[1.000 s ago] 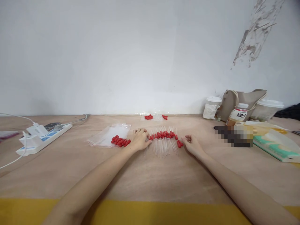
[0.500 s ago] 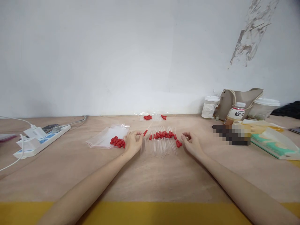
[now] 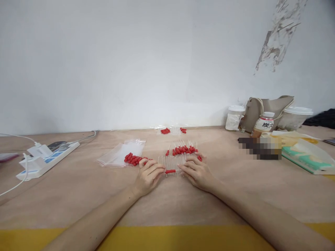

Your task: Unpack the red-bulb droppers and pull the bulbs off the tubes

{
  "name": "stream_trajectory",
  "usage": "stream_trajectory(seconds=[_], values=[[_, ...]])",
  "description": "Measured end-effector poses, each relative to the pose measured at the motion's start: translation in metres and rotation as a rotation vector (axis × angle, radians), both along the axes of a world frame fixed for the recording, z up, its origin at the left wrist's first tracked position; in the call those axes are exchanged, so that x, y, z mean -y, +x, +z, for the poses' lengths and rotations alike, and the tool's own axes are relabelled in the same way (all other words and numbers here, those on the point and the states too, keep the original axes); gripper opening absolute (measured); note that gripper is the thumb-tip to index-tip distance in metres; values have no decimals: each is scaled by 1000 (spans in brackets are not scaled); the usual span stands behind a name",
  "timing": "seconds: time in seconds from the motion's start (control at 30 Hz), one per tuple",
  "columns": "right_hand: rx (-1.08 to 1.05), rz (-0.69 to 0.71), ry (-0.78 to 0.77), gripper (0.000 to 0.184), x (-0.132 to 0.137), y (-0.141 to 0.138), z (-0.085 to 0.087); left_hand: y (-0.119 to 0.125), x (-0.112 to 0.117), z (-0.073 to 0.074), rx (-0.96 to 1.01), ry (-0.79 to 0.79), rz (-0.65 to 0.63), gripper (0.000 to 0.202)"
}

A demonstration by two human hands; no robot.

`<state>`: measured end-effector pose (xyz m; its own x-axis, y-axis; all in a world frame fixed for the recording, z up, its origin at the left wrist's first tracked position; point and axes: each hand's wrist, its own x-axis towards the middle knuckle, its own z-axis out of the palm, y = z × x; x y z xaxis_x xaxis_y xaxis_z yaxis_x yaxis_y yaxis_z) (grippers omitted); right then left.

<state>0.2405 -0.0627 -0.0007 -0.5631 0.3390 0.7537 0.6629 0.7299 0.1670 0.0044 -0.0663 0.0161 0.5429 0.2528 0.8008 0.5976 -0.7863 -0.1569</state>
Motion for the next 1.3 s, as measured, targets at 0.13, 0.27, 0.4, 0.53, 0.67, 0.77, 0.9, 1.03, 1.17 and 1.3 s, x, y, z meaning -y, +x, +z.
stream_trajectory(seconds=[0.13, 0.27, 0.4, 0.53, 0.67, 0.77, 0.9, 1.03, 1.17, 1.3], values=[[20, 2, -43, 18, -1, -3, -3, -1, -1, -1, -6, -25, -9, 12], [-11, -22, -107, 17, 1, -6, -1, -4, -3, -4, 3, -57, 15, 12], [-35, -64, -85, 18, 2, -8, 0, -5, -3, -4, 20, -76, 24, 12], [-28, -69, -39, 16, 2, -9, -2, -2, 1, 0, -25, -145, 47, 15], [-23, -30, -6, 14, 3, -9, -4, 8, 1, -1, -88, -168, 47, 23], [-32, 19, 19, 13, 4, -9, -5, 12, -1, -5, -83, -155, 24, 15], [-23, 59, 39, 15, 4, -8, -4, 11, -2, -9, -105, -130, -6, 10], [-13, 68, 56, 15, 4, -7, -5, 10, 0, -9, -138, -100, -16, 10], [0, 58, 65, 15, 5, -6, -6, 10, 2, -8, -161, -118, -18, 14], [28, 60, 58, 15, 9, -5, -2, 9, 5, -7, -196, -161, -15, 16]])
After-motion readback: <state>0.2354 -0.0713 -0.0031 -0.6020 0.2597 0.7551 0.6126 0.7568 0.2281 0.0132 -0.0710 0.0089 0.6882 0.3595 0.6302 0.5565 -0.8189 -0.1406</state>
